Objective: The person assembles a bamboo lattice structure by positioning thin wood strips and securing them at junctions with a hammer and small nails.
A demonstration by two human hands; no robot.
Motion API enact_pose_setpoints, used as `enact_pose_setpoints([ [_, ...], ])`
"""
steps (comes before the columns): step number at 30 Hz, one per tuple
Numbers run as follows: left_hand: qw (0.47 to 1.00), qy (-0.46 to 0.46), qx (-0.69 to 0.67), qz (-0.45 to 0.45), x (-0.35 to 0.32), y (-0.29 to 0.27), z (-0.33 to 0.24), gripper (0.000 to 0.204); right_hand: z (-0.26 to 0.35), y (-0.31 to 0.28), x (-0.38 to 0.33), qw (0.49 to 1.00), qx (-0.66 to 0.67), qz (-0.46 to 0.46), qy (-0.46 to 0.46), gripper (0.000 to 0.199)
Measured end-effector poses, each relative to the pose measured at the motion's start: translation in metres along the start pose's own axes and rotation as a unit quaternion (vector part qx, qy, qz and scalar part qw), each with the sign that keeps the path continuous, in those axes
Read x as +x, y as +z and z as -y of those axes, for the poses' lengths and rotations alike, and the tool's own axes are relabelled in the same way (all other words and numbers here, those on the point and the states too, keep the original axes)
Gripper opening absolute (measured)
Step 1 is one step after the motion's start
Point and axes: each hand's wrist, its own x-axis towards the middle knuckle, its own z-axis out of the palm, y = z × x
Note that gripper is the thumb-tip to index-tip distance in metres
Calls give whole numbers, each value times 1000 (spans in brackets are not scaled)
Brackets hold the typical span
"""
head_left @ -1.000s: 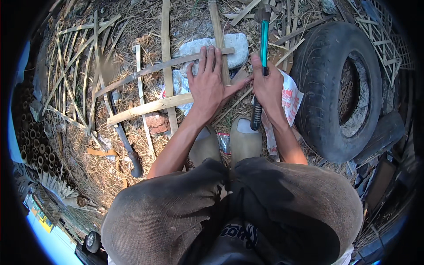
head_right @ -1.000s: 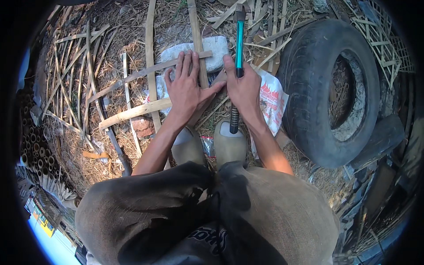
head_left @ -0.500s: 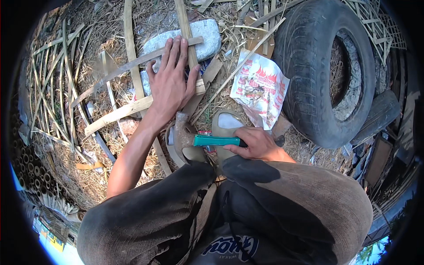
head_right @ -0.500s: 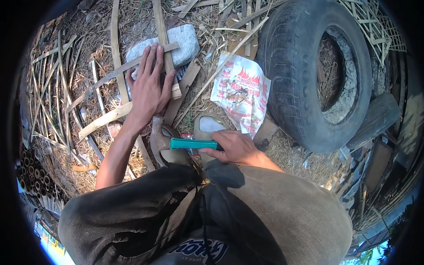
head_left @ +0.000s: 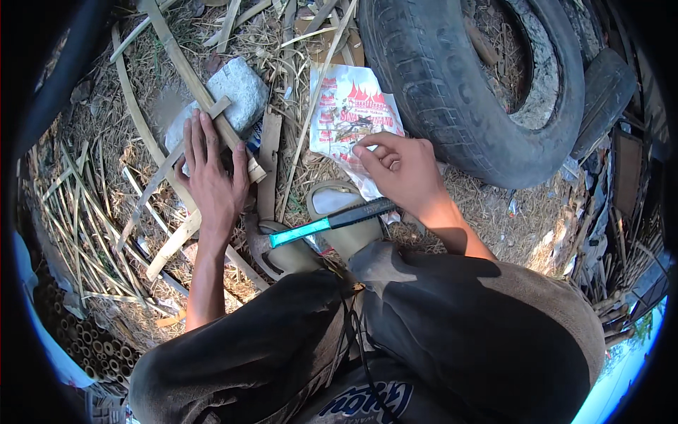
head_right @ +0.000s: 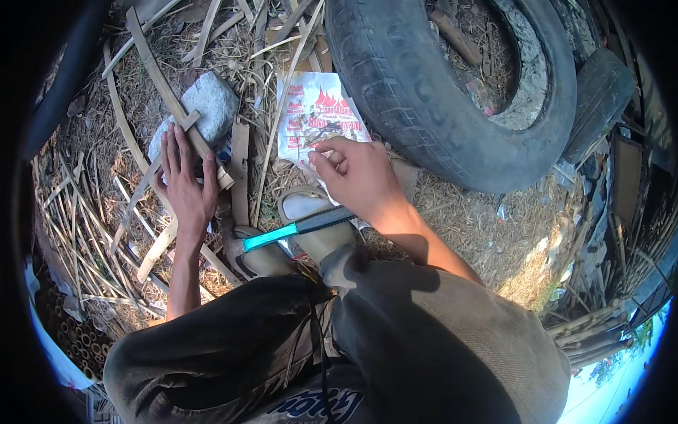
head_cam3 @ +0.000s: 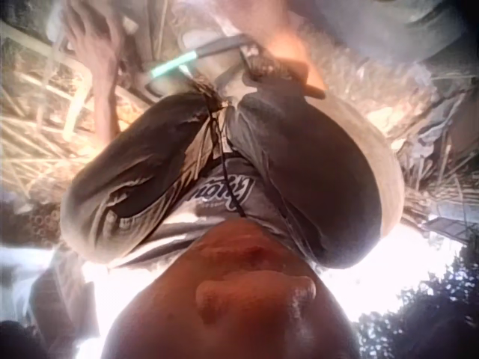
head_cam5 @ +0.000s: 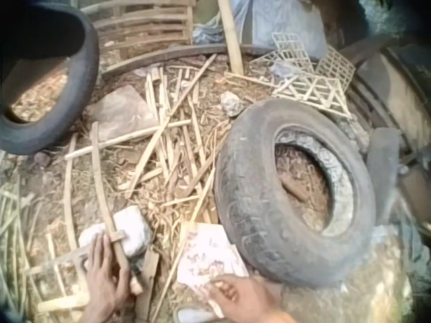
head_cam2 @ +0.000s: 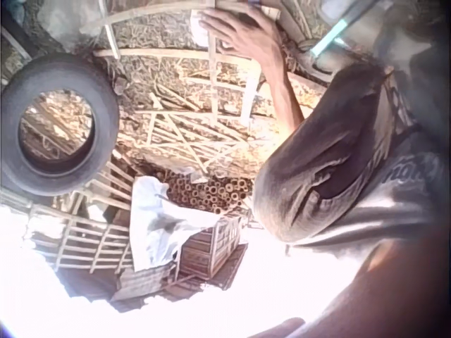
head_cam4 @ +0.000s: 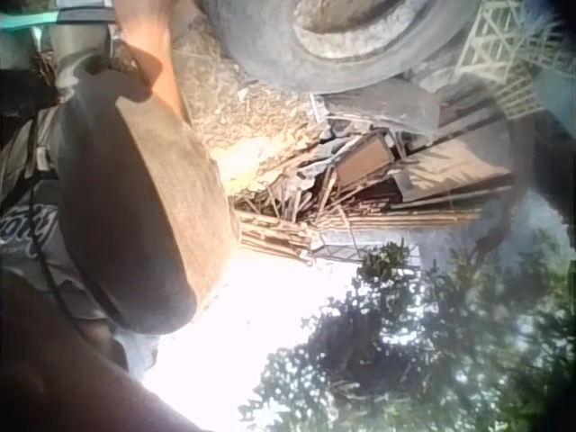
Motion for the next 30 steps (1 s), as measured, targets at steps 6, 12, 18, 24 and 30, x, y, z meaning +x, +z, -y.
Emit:
enact_pose_setpoints([
  [6,1000,-12,-3,-9,2,3,-5,74,-54,11,46,951,-284,-41,-116,20],
  [12,1000,-12,5,-8,1,3,-1,77,-63,29,64,950,-308,-34,-34,15],
  [18,1000,-23,5,-19,-1,1,-1,79,-57,25,64,937,-345,-25,-52,17],
  [24,998,-30,-38,-48,1,-3,1,77,23,5,30,941,-311,-48,-120,11],
  [30,995,-43,-59,-70,-7,0,5,77,92,104,82,979,-14,62,-194,19],
])
